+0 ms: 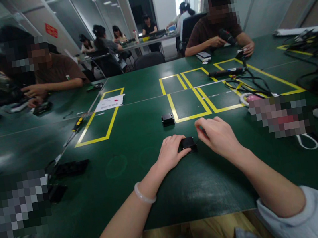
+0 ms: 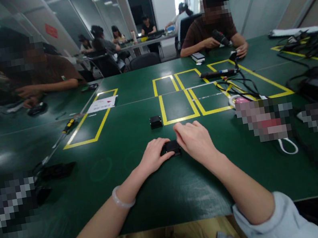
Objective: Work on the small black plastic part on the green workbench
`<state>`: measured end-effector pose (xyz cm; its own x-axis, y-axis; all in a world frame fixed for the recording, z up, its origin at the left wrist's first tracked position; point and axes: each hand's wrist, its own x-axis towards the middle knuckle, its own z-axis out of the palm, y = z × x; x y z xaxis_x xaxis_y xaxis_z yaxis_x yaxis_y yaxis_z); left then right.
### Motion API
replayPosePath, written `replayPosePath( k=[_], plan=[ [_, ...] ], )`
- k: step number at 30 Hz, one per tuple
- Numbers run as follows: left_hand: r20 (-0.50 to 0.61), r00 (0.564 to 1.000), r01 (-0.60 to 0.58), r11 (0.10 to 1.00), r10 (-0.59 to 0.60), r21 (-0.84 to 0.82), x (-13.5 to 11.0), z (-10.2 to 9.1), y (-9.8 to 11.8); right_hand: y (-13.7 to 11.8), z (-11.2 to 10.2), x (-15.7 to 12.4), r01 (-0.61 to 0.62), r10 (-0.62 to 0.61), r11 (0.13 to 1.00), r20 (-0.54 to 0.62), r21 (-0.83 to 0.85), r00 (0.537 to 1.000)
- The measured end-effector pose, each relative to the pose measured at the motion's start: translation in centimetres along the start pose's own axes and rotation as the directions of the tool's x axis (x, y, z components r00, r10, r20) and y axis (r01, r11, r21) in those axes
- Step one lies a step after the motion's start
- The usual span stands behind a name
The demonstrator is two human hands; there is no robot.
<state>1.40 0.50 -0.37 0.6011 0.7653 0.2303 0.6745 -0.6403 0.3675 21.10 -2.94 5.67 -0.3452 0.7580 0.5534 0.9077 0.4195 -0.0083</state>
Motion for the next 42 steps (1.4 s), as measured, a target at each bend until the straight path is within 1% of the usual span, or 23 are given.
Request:
replayPosePath(
  k=[10, 15, 19, 25, 29, 32, 37, 42],
  plan=[
    [-0.005, 1.0, -0.006, 1.0, 0.006, 0.01, -0.04, 0.05, -0.05, 0.12, -0.05, 0.01, -0.035, 0.036, 0.999, -0.01, 0.035, 0.999],
    [-0.001, 1.0, -0.001, 1.0, 0.001, -0.006, -0.02, 0.0, 0.0, 0.17, -0.07, 0.01, -0.054, 0.055, 0.998, -0.014, 0.021, 0.998],
    [0.001, 1.0, 0.006, 1.0, -0.006, -0.011, -0.01, -0.02, 0.01, 0.14, -0.01, 0.05, -0.053, 0.054, 0.998, -0.002, 0.044, 0.999],
    [-0.005, 1.0, 0.0, 1.0, -0.001, -0.016, -0.04, -0.03, -0.02, 0.15, 0.12, 0.07, -0.094, 0.094, 0.995, 0.009, 0.042, 0.996],
    [0.001, 1.0, 0.006, 1.0, -0.006, -0.01, -0.01, -0.04, 0.02, 0.28, 0.02, 0.04, -0.071, 0.07, 0.996, 0.025, 0.056, 0.997],
    [0.008, 1.0, 0.011, 1.0, -0.011, -0.007, 0.01, -0.06, 0.06, 0.36, 0.06, -0.01, -0.056, 0.055, 0.997, 0.01, 0.056, 0.998],
    [0.001, 1.0, 0.004, 1.0, -0.004, -0.006, -0.02, -0.05, 0.06, 0.19, 0.19, -0.09, -0.079, 0.082, 0.995, -0.035, 0.068, 0.996],
    [-0.006, 1.0, -0.008, 1.0, 0.008, 0.0, -0.05, -0.01, -0.01, 0.12, 0.06, -0.14, -0.089, 0.09, 0.994, -0.005, 0.069, 0.996]
  ],
)
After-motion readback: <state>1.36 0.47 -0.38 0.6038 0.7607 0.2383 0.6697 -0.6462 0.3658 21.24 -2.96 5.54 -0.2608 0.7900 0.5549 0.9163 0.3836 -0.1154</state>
